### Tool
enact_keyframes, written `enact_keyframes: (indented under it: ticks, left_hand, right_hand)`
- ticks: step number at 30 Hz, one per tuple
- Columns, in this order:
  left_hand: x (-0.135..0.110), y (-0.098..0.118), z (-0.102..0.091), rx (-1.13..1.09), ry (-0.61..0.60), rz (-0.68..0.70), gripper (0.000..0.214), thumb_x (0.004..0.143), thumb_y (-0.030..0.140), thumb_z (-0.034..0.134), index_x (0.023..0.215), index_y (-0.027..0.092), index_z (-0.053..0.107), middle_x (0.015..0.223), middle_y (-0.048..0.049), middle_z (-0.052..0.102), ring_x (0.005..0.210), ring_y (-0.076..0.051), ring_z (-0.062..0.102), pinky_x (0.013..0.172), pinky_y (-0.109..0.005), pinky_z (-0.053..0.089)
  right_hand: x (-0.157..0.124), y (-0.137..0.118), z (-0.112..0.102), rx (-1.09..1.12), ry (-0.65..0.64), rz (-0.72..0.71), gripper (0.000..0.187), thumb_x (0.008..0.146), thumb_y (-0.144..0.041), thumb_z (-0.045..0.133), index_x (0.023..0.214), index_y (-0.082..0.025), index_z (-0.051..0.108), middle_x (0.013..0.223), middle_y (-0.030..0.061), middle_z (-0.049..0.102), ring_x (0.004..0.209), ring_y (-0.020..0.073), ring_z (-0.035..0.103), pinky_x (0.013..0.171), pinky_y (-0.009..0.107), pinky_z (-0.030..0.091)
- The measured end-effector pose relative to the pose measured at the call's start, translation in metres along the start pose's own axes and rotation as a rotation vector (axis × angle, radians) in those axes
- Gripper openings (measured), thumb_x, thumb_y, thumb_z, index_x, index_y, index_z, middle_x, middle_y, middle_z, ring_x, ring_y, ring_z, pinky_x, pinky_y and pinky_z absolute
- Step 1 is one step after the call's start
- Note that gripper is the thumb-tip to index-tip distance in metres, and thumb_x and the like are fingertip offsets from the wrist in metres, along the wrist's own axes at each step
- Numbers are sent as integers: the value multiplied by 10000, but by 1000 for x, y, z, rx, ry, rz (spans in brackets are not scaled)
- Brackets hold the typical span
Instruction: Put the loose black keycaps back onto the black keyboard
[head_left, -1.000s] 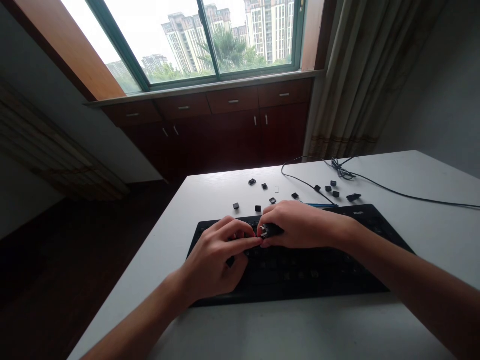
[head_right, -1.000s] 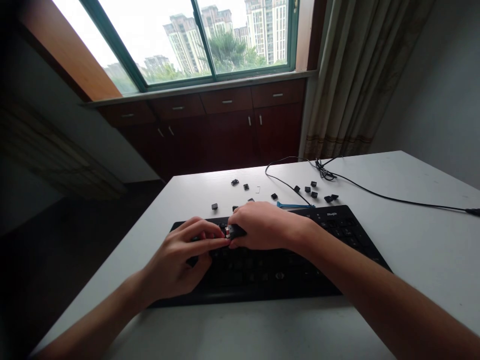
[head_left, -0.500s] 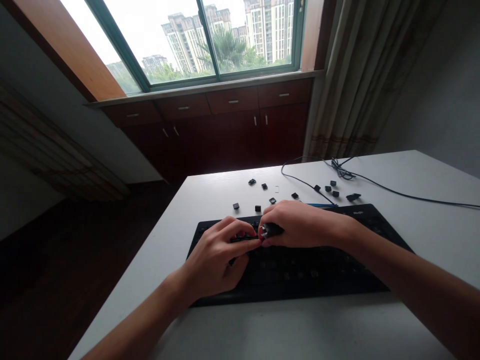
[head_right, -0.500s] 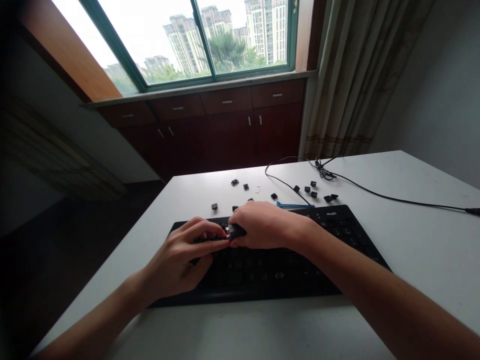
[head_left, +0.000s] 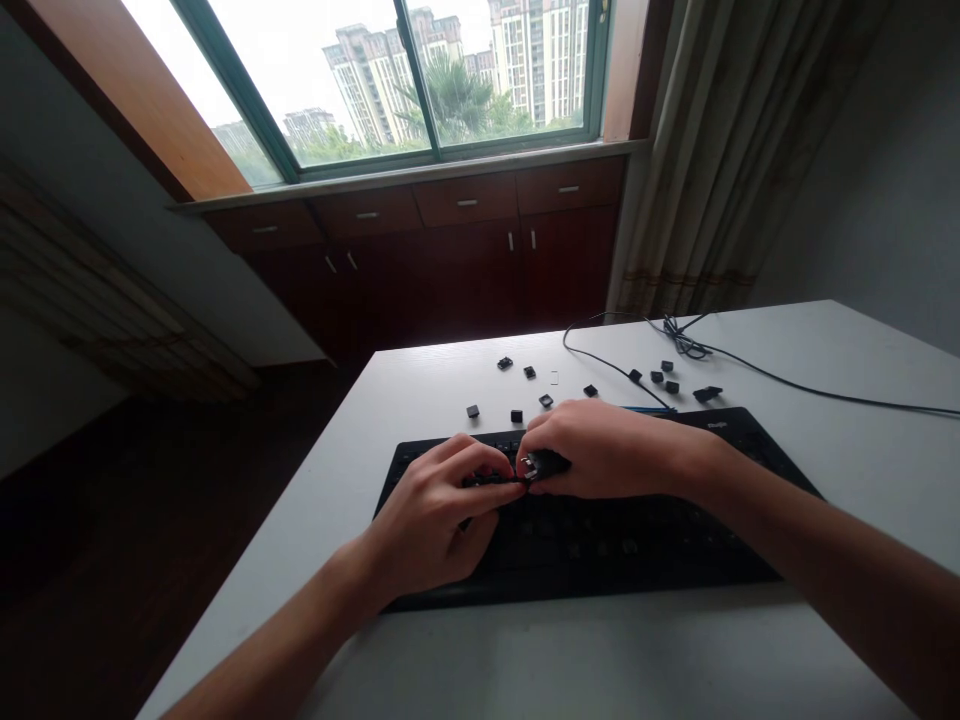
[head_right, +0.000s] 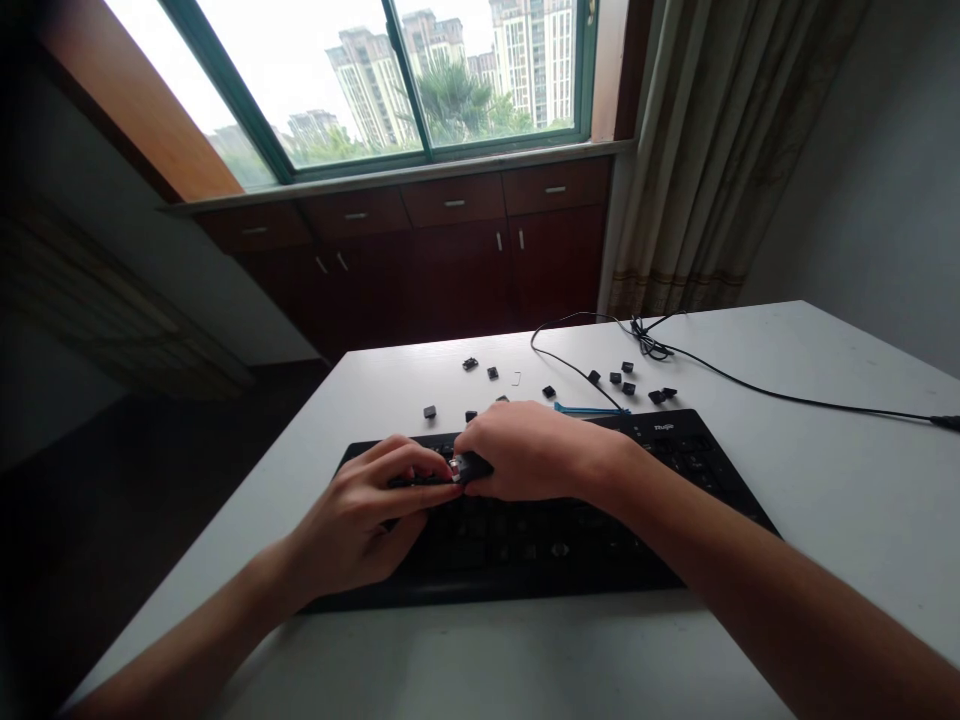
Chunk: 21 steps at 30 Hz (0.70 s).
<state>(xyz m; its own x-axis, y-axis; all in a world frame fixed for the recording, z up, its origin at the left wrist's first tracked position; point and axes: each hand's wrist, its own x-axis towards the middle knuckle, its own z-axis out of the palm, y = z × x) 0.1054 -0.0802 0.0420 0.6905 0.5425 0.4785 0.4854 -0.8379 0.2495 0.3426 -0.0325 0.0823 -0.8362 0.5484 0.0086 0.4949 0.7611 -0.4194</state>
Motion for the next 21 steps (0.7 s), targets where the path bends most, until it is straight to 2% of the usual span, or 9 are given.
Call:
enact_keyframes:
  ticks: [9, 17, 21]
  left_hand:
    - [0, -1, 1, 14, 56, -19, 396, 812, 30, 555, 1098, 238, 734, 1024, -69, 690, 862, -201, 596, 688, -334, 537]
    - [0, -3, 2, 19, 60, -31, 380, 821, 19, 558, 1095, 222, 726, 1033, -71, 688, 888, -204, 598, 715, -338, 534]
    - [0, -3, 3, 22, 61, -20, 374, 824, 22, 557, 1087, 223, 730, 1026, -69, 687, 874, -202, 597, 705, -335, 533]
  right_hand:
    - [1, -6, -2, 10, -44, 94, 243, 894, -389, 673, 969, -172, 751, 933, 94, 752, 818, 212, 672, 684, 292, 433]
    - [2, -2, 0, -11, -9, 73, 251, 897, -404, 658, 980, -183, 742, 929, 77, 752, 797, 197, 655, 644, 279, 406]
    - [3, -1, 0, -9, -26, 107, 262, 881, -413, 665, 988, -187, 743, 934, 74, 753, 800, 200, 654, 641, 278, 401]
